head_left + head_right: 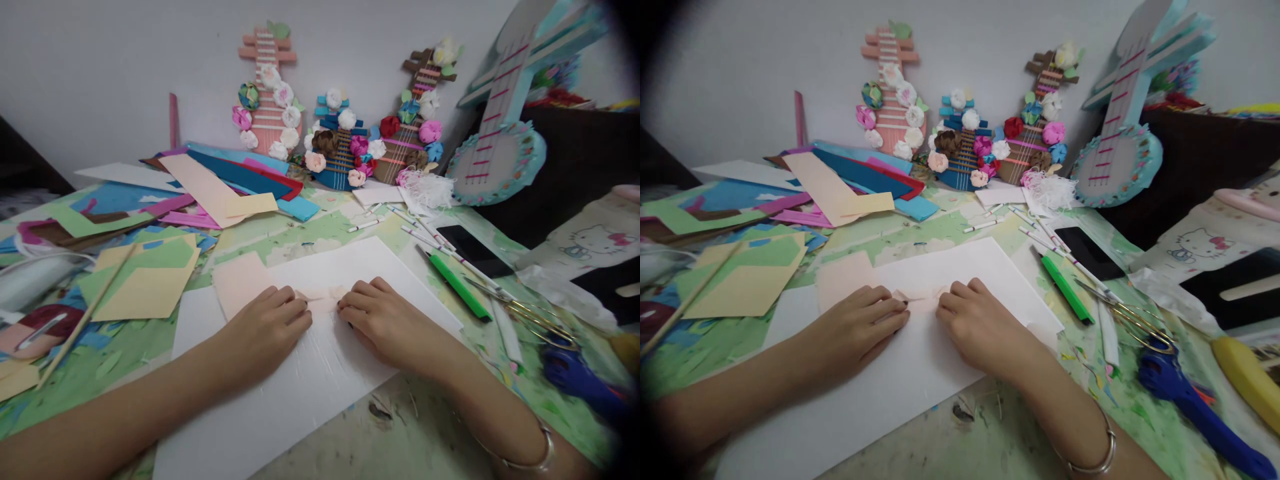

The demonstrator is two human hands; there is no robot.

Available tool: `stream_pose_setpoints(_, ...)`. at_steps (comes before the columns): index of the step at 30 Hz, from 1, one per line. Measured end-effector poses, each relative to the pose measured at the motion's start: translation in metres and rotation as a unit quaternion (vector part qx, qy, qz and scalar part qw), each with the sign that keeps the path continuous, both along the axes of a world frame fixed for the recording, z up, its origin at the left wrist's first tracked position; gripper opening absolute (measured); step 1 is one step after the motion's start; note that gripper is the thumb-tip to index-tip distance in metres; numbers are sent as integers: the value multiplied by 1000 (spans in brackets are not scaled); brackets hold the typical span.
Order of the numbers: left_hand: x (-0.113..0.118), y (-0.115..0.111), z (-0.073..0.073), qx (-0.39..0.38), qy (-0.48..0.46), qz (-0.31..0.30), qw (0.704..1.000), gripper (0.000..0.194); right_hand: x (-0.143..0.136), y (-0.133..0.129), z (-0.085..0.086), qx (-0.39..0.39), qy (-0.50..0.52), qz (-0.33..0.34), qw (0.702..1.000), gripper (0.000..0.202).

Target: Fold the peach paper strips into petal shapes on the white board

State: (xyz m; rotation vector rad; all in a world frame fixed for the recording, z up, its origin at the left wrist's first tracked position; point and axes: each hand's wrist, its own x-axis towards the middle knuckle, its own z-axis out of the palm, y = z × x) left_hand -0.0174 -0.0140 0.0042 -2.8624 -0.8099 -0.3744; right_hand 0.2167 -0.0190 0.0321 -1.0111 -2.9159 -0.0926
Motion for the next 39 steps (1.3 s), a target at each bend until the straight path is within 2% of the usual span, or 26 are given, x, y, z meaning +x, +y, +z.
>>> stream_pose_setpoints(8,1,-1,2,-7,-14,5,1000,18,1,1,1,4,5,-9,1000,17)
stream_pose_setpoints(15,-1,0,2,12,-67,-5,998,22,7,7,-3,1,47,-49,998,26)
stream_pose_setpoints(19,-3,4,1,8,-120,-9,993,17,6,14,-12,8,160,-112,981,19)
stream_pose_setpoints(21,-3,7,0,-3,-152,11,988,12,1,15,-17,-5,211,-142,967,19)
stream_pose_setpoints(23,-3,12,-3,-31,-176,54,982,14,-6,15,-22,-36,228,-165,959,27)
stream_pose_setpoints(25,-3,20,-6,-75,-182,99,975,35,-14,15,-25,-71,233,-188,952,30)
stream_pose_setpoints(27,-2,28,-8,-128,-177,126,968,44,-20,16,-26,-98,242,-206,943,26)
stream_pose_setpoints(31,-1,38,-3,-226,-153,152,950,37,-25,19,-25,-156,263,-213,928,22)
stream_pose_setpoints(36,2,38,7,-287,-143,142,937,17,-23,20,-27,-182,301,-184,918,37)
stream_pose_setpoints(39,3,36,7,-368,-213,158,891,12,-20,23,-29,-200,323,-169,910,43)
